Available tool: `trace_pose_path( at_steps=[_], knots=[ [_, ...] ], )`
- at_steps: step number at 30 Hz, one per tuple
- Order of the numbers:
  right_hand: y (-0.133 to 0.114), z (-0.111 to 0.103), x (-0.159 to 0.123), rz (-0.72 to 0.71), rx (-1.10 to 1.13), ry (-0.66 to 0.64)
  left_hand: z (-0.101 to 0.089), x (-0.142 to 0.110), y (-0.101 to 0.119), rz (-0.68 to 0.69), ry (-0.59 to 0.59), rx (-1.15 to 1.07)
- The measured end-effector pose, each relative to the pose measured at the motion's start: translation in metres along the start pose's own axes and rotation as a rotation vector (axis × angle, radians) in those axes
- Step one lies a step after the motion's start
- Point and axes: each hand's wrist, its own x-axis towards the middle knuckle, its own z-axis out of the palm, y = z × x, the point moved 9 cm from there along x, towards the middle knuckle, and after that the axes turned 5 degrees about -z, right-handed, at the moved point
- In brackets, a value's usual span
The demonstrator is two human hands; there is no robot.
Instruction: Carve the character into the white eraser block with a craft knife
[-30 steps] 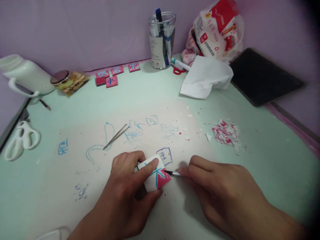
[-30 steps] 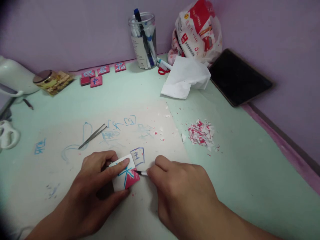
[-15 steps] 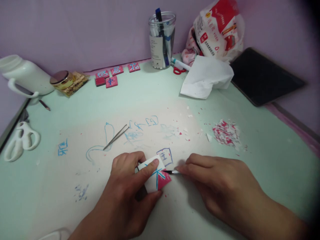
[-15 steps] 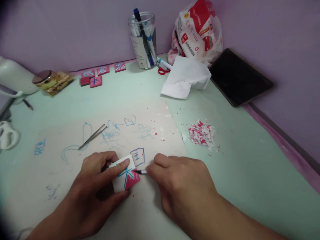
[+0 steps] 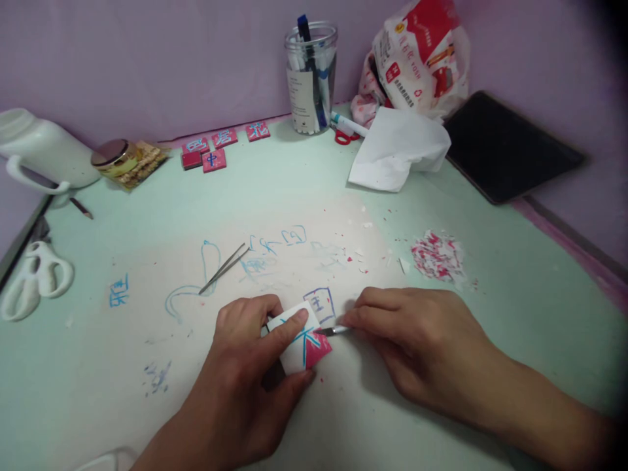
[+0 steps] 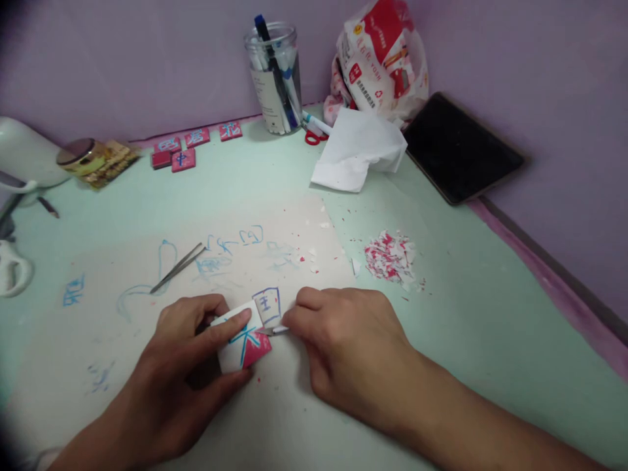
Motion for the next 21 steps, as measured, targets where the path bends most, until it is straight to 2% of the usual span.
trace_pose_path(
  at_steps=[6,21],
  knots=[
    [-0.0036,-0.0007,-0.0033,0.014,-0.028,0.073,0.0015,0.0024,0.0002,0.001,-0.006,0.007],
    [-0.0018,0.0017,-0.0071,0.07,0.1,0.076,-0.0009,0.0016,0.001,-0.001,0.001,-0.015]
  ],
)
